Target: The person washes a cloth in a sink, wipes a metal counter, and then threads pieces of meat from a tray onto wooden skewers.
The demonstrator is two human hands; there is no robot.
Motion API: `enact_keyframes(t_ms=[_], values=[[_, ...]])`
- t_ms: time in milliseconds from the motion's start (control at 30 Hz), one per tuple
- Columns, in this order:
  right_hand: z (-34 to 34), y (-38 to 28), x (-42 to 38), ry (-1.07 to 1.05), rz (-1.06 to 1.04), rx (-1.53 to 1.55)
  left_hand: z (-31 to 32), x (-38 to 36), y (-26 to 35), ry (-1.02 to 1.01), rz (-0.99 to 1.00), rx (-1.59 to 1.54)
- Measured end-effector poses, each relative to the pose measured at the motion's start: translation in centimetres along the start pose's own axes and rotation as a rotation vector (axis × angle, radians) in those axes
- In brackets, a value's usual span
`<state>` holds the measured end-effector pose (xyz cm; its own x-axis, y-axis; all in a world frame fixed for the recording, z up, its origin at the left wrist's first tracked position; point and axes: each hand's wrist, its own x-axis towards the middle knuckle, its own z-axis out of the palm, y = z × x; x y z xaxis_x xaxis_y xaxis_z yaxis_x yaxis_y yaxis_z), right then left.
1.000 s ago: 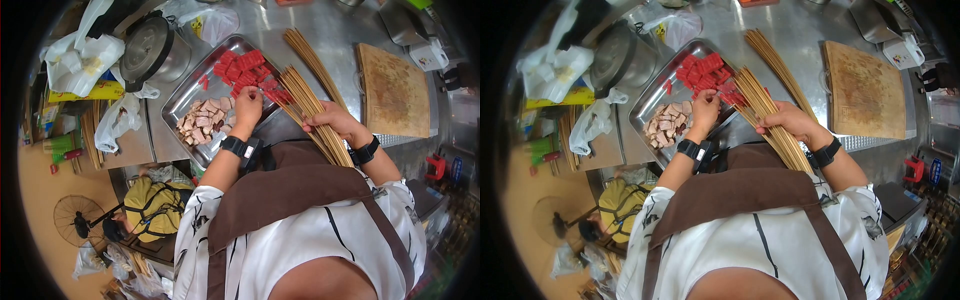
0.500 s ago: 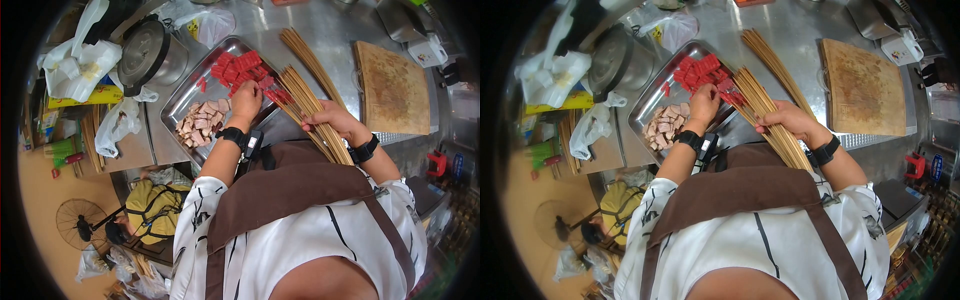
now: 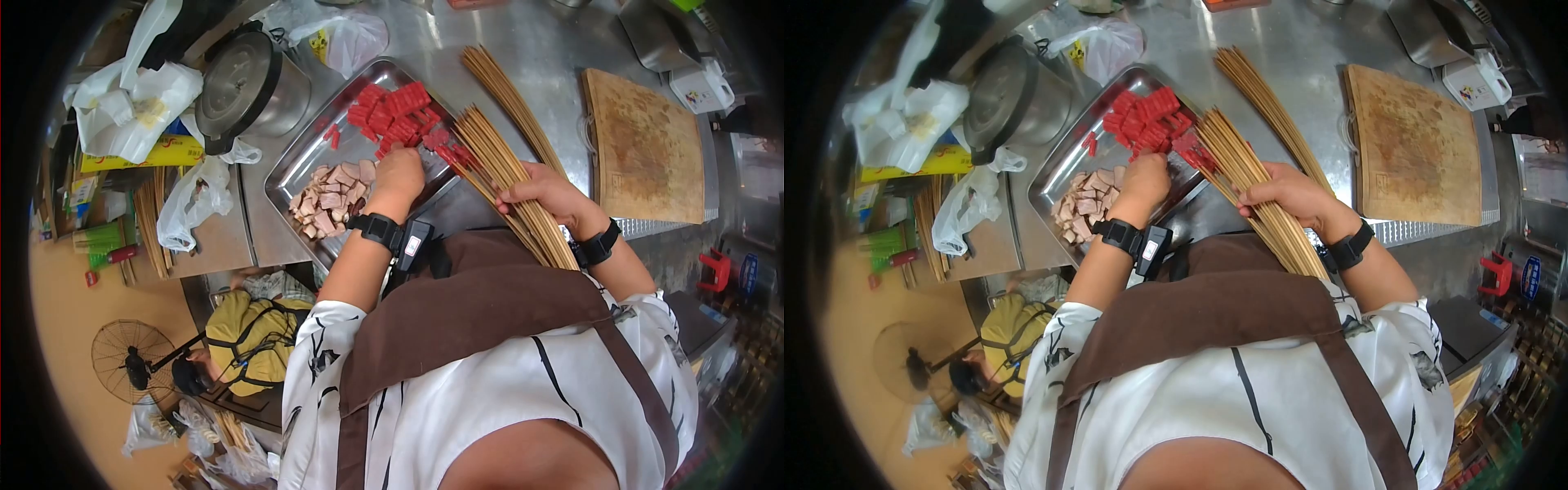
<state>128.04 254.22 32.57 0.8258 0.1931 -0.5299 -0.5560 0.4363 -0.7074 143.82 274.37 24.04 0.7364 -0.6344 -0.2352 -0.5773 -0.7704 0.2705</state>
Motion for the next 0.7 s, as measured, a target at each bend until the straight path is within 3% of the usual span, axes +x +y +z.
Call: enact_keyframes(t_ms=[67,167,267,400,700], values=[[0.0,-0.1,-0.1,0.003,-0.007,-0.023,-0.4,-0.1,-0.7,0.089,0.026,-0.131],[-0.2,0.0,-0.1,-0.016,-0.024,-0.019,-2.3,-0.2,-1.3,-0.019,-0.365,-1.436],[0.2,-0.5,-0.5,-0.001,0.003,-0.030,-3.2,-1.1,-2.5,-0.206,-0.266,-2.138],[0.3,-0.5,-0.5,0.032,0.012,0.001,-3.3,-1.7,-1.8,-0.283,-0.112,-2.328],[0.9,-1.0,-0.8,0.048,0.037,-0.019,-3.4,-1.9,0.7,-0.062,-0.167,-2.196]])
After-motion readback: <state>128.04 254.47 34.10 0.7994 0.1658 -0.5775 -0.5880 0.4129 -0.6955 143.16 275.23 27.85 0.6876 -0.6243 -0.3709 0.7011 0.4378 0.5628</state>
